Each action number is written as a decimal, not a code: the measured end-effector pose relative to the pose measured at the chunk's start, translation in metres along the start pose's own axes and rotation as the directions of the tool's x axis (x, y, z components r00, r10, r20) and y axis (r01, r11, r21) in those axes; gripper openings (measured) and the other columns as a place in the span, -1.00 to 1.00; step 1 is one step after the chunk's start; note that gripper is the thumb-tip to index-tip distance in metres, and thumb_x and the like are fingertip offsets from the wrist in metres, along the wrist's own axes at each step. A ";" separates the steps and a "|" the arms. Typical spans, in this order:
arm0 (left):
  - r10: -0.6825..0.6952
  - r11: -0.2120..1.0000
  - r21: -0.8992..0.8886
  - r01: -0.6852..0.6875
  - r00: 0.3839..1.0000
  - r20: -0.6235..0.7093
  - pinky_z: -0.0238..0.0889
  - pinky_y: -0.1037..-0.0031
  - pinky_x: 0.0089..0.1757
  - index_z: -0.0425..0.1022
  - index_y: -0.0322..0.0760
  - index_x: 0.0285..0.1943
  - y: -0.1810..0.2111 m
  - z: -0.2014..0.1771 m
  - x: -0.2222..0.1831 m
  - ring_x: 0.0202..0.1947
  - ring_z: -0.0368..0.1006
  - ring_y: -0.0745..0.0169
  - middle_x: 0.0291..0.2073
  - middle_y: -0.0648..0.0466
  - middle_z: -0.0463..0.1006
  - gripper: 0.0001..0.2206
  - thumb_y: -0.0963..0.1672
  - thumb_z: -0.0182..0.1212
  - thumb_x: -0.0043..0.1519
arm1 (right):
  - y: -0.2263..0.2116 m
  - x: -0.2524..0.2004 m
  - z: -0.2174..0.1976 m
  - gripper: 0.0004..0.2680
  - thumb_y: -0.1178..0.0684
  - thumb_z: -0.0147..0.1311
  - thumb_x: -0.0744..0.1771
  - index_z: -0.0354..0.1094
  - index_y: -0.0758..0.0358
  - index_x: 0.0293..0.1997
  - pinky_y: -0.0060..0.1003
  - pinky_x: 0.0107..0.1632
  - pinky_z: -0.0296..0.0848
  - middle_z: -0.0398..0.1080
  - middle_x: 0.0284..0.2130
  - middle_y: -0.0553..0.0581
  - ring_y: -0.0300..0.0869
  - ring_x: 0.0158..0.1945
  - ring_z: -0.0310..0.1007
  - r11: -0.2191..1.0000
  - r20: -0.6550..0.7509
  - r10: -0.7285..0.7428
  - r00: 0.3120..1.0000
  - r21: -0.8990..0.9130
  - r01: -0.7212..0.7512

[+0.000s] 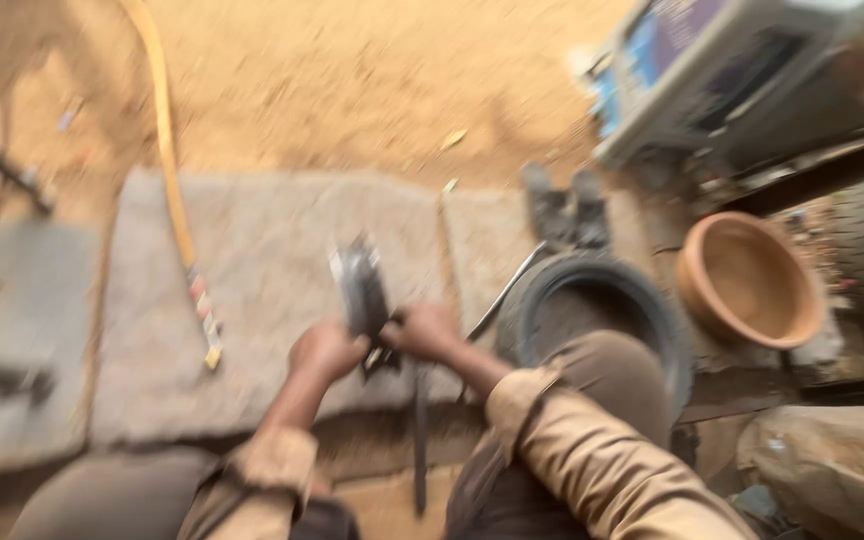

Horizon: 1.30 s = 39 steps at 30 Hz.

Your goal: Straightening and repairing a motorcycle wheel rim using a hammer and tire iron.

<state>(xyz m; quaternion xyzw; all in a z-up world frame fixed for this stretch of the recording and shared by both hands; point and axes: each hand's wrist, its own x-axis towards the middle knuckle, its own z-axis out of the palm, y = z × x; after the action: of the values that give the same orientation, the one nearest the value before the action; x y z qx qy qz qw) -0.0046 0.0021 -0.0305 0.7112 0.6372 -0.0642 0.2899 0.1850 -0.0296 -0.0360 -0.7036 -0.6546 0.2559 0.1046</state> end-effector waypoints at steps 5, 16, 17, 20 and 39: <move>-0.057 0.997 -0.043 0.057 0.998 -0.014 0.46 0.17 0.02 0.68 -0.19 -0.05 -0.006 0.004 0.012 0.02 0.60 -0.12 -0.08 -0.15 0.67 -0.57 0.10 0.29 0.06 | -0.006 -0.007 0.000 -0.70 -0.22 0.15 0.29 0.55 0.15 -0.08 0.02 0.04 0.49 0.54 -0.19 0.26 0.13 -0.04 0.54 0.995 -0.003 0.057 0.998 0.082 -0.056; -0.081 0.995 -0.058 0.083 0.996 0.048 0.41 0.31 0.17 0.73 -0.18 -0.06 -0.032 0.031 0.073 0.05 0.64 -0.01 -0.07 -0.19 0.70 -0.54 0.09 0.33 -0.02 | -0.009 -0.014 -0.003 -0.75 -0.17 0.16 0.29 0.57 0.13 -0.10 0.03 0.07 0.46 0.53 -0.26 0.34 0.19 -0.06 0.54 0.991 0.148 0.085 0.985 0.091 -0.100; -0.103 0.992 -0.075 0.104 0.995 0.014 0.42 0.30 0.17 0.74 -0.20 -0.06 -0.029 0.026 0.067 0.05 0.64 -0.03 -0.08 -0.20 0.70 -0.54 0.10 0.32 -0.02 | -0.008 -0.012 -0.001 -0.76 -0.15 0.16 0.30 0.56 0.16 -0.13 0.06 0.05 0.46 0.52 -0.28 0.34 0.20 -0.08 0.53 0.997 0.090 0.018 0.996 0.070 -0.025; -0.140 0.983 -0.121 0.136 0.990 -0.023 0.42 0.27 0.17 0.74 -0.17 -0.03 -0.017 0.009 0.052 0.06 0.63 -0.06 -0.08 -0.18 0.70 -0.53 0.10 0.30 0.00 | -0.009 -0.011 -0.002 -0.78 -0.13 0.16 0.30 0.54 0.19 -0.18 0.09 0.02 0.46 0.51 -0.29 0.33 0.21 -0.09 0.53 0.997 -0.004 -0.042 0.999 0.066 0.042; -0.148 0.975 -0.193 0.113 0.973 -0.177 0.44 0.16 0.04 0.69 -0.18 -0.14 0.020 -0.017 -0.012 0.00 0.60 -0.11 -0.11 -0.10 0.68 -0.63 0.08 0.26 0.07 | -0.028 -0.022 -0.031 -0.71 -0.18 0.08 0.34 0.53 0.26 -0.16 0.02 0.04 0.47 0.52 -0.25 0.27 0.09 -0.10 0.54 0.998 0.108 0.062 0.992 0.002 -0.063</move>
<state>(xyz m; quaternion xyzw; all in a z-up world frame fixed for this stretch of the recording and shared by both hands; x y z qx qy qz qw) 0.0072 -0.0007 -0.0047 0.6411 0.7108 0.0432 0.2863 0.1759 -0.0412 0.0091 -0.7087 -0.6363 0.2983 0.0629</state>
